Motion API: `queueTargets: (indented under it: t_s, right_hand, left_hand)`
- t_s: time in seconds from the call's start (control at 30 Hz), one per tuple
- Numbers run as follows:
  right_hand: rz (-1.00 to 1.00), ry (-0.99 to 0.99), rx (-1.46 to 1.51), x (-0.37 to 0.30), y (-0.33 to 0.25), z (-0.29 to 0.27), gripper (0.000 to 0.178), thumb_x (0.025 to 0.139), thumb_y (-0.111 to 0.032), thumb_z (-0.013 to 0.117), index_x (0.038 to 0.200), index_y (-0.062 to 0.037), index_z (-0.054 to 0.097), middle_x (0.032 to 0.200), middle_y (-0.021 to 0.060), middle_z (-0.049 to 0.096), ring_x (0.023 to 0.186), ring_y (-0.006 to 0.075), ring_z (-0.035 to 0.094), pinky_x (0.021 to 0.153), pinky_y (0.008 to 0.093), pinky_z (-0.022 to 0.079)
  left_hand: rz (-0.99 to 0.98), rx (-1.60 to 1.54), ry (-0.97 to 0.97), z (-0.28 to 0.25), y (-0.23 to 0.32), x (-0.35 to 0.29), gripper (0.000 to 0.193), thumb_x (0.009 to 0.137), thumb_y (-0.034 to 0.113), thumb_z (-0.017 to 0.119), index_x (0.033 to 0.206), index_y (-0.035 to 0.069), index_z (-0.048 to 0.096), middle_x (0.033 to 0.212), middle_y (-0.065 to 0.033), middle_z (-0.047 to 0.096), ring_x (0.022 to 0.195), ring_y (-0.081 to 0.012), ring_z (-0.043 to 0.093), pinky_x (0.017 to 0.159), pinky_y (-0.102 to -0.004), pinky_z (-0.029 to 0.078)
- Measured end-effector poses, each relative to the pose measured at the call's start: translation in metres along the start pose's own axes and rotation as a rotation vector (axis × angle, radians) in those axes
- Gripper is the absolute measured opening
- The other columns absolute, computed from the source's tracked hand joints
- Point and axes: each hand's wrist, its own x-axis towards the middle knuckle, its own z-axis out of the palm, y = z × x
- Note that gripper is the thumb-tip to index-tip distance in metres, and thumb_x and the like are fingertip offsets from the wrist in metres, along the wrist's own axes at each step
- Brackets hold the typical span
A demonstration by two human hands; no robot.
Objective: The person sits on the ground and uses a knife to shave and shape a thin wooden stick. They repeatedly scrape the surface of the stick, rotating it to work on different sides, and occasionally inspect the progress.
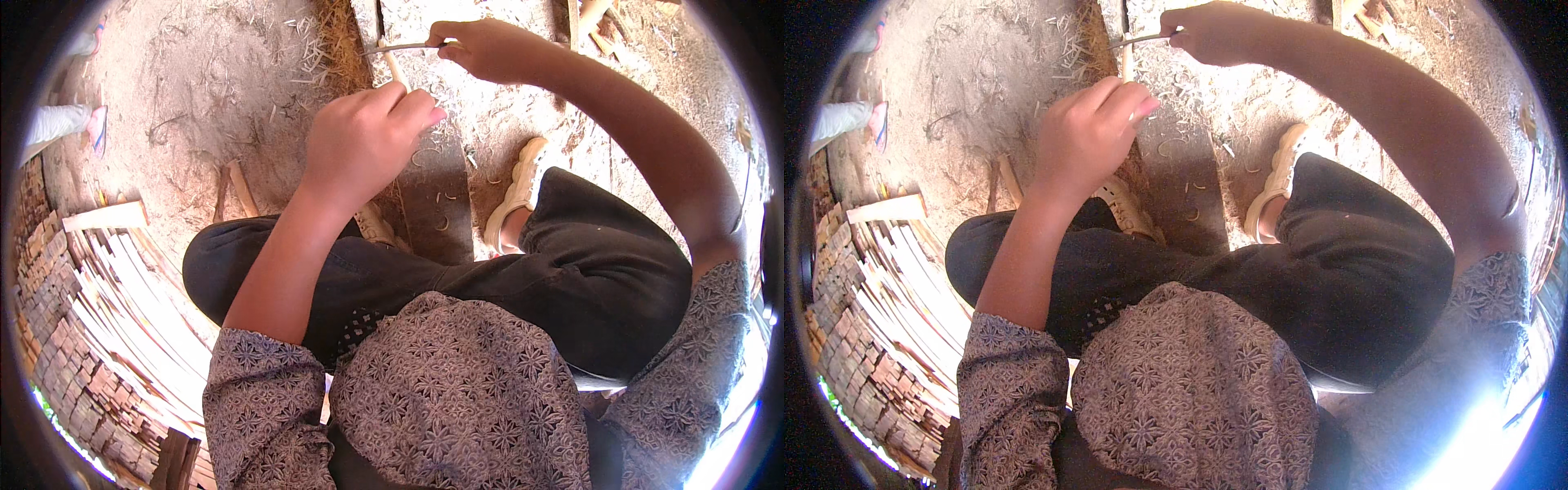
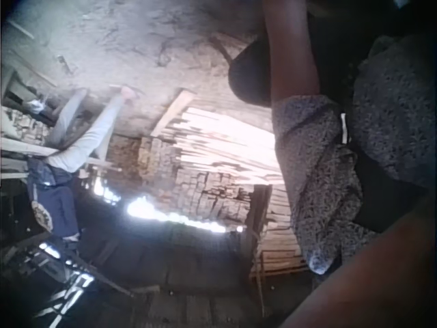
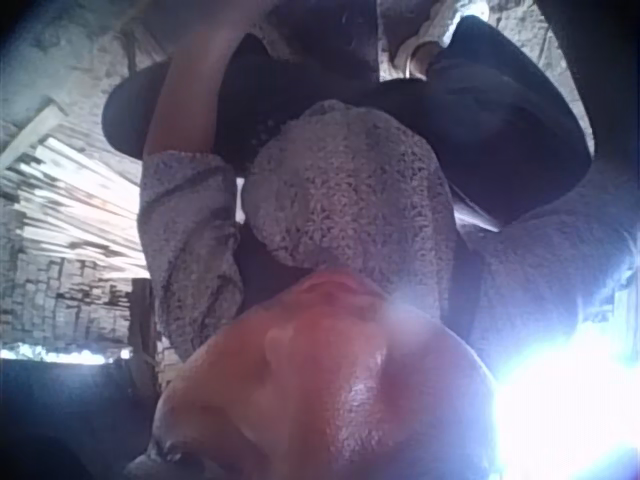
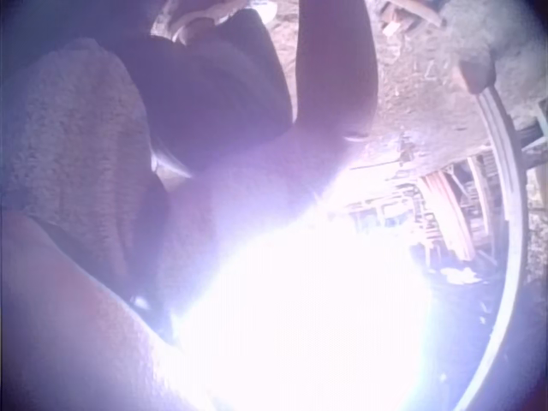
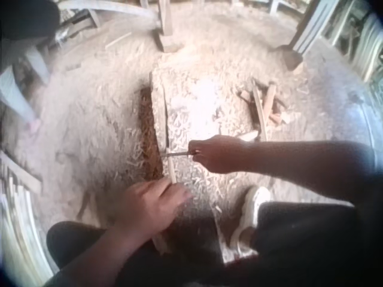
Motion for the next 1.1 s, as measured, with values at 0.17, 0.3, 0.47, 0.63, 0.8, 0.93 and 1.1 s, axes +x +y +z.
queueTargets:
  t_s: [0.17, 0.3, 0.47, 0.63, 0.8, 0.93, 1.1]
  right_hand:
    - [-0.109, 0.045, 0.104, -0.053, -0.019, -0.023, 0.024, 0.106, -0.027, 0.056, 0.122, -0.01, 0.061, 0.084, 0.018, 0.071, 0.072, 0.0345, 0.069, 0.071, 0.0484, 0.051]
    - [-0.209, 0.143, 0.142, -0.06, -0.013, -0.016, 0.022, 0.106, -0.025, 0.057, 0.121, -0.0099, 0.061, 0.085, 0.0179, 0.072, 0.078, 0.0364, 0.071, 0.072, 0.0493, 0.052]
    - [0.034, 0.136, -0.107, 0.02, 0.019, 0.025, 0.019, 0.105, -0.025, 0.055, 0.116, -0.0101, 0.06, 0.081, 0.0199, 0.069, 0.078, 0.0404, 0.069, 0.072, 0.0532, 0.051]
    - [0.062, 0.033, 0.052, 0.011, 0.019, 0.023, 0.025, 0.106, -0.03, 0.055, 0.123, -0.0121, 0.061, 0.082, 0.0175, 0.069, 0.075, 0.0356, 0.068, 0.071, 0.0494, 0.051]
    - [0.065, -0.044, 0.189, -0.071, -0.024, -0.025, 0.032, 0.108, -0.031, 0.054, 0.131, -0.0086, 0.06, 0.101, 0.0159, 0.071, 0.091, 0.0267, 0.069, 0.08, 0.0426, 0.05]
    - [-0.012, -0.057, 0.159, -0.091, -0.039, -0.041, 0.03, 0.108, -0.033, 0.054, 0.127, -0.0116, 0.062, 0.095, 0.0151, 0.071, 0.085, 0.0246, 0.07, 0.079, 0.043, 0.052]
    - [-0.004, -0.049, 0.059, -0.048, 0.0, -0.011, 0.028, 0.108, -0.029, 0.054, 0.126, -0.0094, 0.059, 0.086, 0.0175, 0.069, 0.073, 0.0305, 0.067, 0.07, 0.0457, 0.049]
  left_hand:
    - [0.046, 0.011, 0.069, 0.005, -0.006, -0.003, 0.02, 0.091, 0.028, 0.074, 0.082, 0.014, 0.064, 0.069, -0.0008, 0.059, 0.059, -0.0189, 0.066, 0.051, -0.0339, 0.053]
    - [0.04, 0.051, 0.027, -0.001, -0.002, -0.003, 0.019, 0.092, 0.028, 0.074, 0.085, 0.013, 0.065, 0.072, -0.0016, 0.061, 0.06, -0.0212, 0.066, 0.052, -0.0348, 0.053]
    - [0.034, -0.007, -0.022, -0.001, 0.003, 0.004, 0.016, 0.091, 0.027, 0.074, 0.092, 0.013, 0.068, 0.078, -0.0031, 0.065, 0.062, -0.0252, 0.066, 0.055, -0.0368, 0.052]
    - [0.01, -0.036, 0.039, -0.004, -0.003, 0.003, 0.015, 0.09, 0.026, 0.076, 0.095, 0.013, 0.072, 0.077, -0.0032, 0.066, 0.064, -0.024, 0.068, 0.056, -0.0357, 0.053]
    - [0.071, -0.014, 0.101, 0.0, -0.012, -0.001, 0.018, 0.088, 0.028, 0.078, 0.088, 0.012, 0.069, 0.074, -0.0021, 0.066, 0.063, -0.0213, 0.067, 0.056, -0.0339, 0.053]
    - [0.108, 0.026, 0.169, 0.004, -0.012, -0.003, 0.027, 0.086, 0.035, 0.079, 0.08, 0.014, 0.063, 0.067, -0.0006, 0.06, 0.06, -0.0173, 0.065, 0.052, -0.0317, 0.052]
    - [0.114, 0.024, 0.023, 0.008, 0.001, 0.001, 0.018, 0.09, 0.029, 0.075, 0.084, 0.014, 0.067, 0.073, -0.0017, 0.064, 0.065, -0.0213, 0.068, 0.058, -0.0344, 0.055]
